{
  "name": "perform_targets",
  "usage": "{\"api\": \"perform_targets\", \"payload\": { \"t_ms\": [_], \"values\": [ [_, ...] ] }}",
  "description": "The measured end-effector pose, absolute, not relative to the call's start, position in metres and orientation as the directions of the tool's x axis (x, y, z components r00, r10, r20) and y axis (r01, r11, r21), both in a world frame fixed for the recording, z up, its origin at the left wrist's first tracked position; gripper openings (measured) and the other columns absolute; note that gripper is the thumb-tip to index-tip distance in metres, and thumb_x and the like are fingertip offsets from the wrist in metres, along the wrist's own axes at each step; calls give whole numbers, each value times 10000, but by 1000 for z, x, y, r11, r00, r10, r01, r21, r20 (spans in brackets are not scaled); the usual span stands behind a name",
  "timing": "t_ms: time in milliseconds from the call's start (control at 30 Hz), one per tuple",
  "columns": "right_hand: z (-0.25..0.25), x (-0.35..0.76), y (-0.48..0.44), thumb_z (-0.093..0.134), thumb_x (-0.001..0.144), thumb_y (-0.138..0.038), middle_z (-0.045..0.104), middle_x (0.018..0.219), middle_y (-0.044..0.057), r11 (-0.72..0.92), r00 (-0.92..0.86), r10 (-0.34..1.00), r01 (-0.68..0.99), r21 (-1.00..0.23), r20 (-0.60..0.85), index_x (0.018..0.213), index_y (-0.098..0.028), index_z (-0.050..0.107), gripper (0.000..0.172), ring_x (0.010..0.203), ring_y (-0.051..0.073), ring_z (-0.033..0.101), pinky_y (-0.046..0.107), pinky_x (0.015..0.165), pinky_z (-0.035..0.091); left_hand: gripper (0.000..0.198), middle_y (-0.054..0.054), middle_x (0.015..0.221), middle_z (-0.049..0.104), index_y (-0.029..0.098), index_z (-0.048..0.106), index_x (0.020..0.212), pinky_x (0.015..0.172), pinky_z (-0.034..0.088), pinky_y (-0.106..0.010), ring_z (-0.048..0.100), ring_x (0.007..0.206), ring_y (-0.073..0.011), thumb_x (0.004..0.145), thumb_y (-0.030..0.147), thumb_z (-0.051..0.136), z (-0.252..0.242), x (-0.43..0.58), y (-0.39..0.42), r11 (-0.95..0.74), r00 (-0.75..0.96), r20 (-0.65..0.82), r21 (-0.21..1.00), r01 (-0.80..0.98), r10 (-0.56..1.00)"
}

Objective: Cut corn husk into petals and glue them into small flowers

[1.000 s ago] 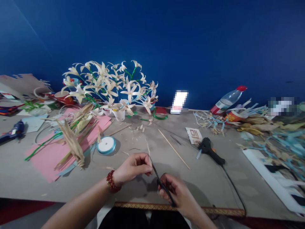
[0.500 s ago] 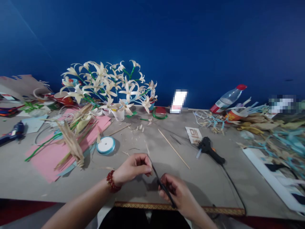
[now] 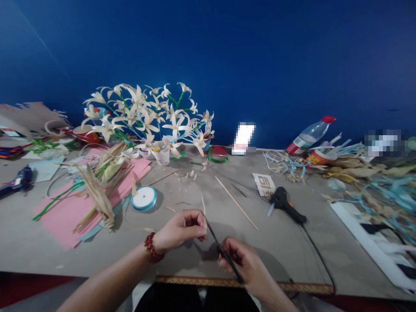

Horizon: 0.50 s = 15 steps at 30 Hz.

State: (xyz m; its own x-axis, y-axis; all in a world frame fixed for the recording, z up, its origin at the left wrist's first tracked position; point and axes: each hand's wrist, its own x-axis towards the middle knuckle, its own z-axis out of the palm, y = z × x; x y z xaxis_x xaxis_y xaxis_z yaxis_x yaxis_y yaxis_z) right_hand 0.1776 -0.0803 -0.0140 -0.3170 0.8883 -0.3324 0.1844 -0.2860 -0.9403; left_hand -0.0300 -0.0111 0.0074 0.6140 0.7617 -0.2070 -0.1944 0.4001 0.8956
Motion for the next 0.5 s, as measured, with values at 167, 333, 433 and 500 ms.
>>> {"api": "perform_targets", "payload": {
  "t_ms": [167, 333, 433, 500],
  "values": [
    [-11, 187, -77, 665, 733, -469, 524, 569, -31, -278, -259, 910, 199, -940, -324, 629, -213, 417, 371, 539, 114, 482, 213, 523, 381, 279, -28, 674, 611, 139, 539, 680, 608, 422, -220, 540, 618, -106, 716, 313, 754, 10, -30, -11, 377, 649, -166, 904, -201, 742],
    [-3, 187, -68, 723, 703, -352, 590, 641, -16, -223, -194, 944, 218, -950, -266, 700, -198, 506, 266, 589, 133, 560, 219, 554, 431, 259, -51, 725, 647, 141, 528, 723, 562, 444, -226, 573, 559, -103, 762, 325, 707, 8, -28, -12, 403, 708, -176, 900, -166, 684],
    [3, 177, -55, 742, 693, -310, 649, 772, 18, -131, -196, 965, 212, -968, -174, 855, -191, 579, 259, 658, 149, 588, 232, 590, 451, 256, -29, 665, 632, 152, 515, 744, 517, 437, -221, 554, 514, -101, 768, 333, 696, 4, -27, -12, 408, 719, -190, 902, -140, 669],
    [4, 169, -47, 740, 705, -288, 619, 718, -9, -76, -186, 975, 216, -974, -117, 893, -196, 584, 261, 615, 132, 557, 222, 566, 433, 267, 0, 625, 589, 155, 512, 743, 501, 414, -204, 526, 511, -92, 754, 339, 706, 2, -27, -11, 394, 703, -208, 912, -111, 680]
  ]
}}
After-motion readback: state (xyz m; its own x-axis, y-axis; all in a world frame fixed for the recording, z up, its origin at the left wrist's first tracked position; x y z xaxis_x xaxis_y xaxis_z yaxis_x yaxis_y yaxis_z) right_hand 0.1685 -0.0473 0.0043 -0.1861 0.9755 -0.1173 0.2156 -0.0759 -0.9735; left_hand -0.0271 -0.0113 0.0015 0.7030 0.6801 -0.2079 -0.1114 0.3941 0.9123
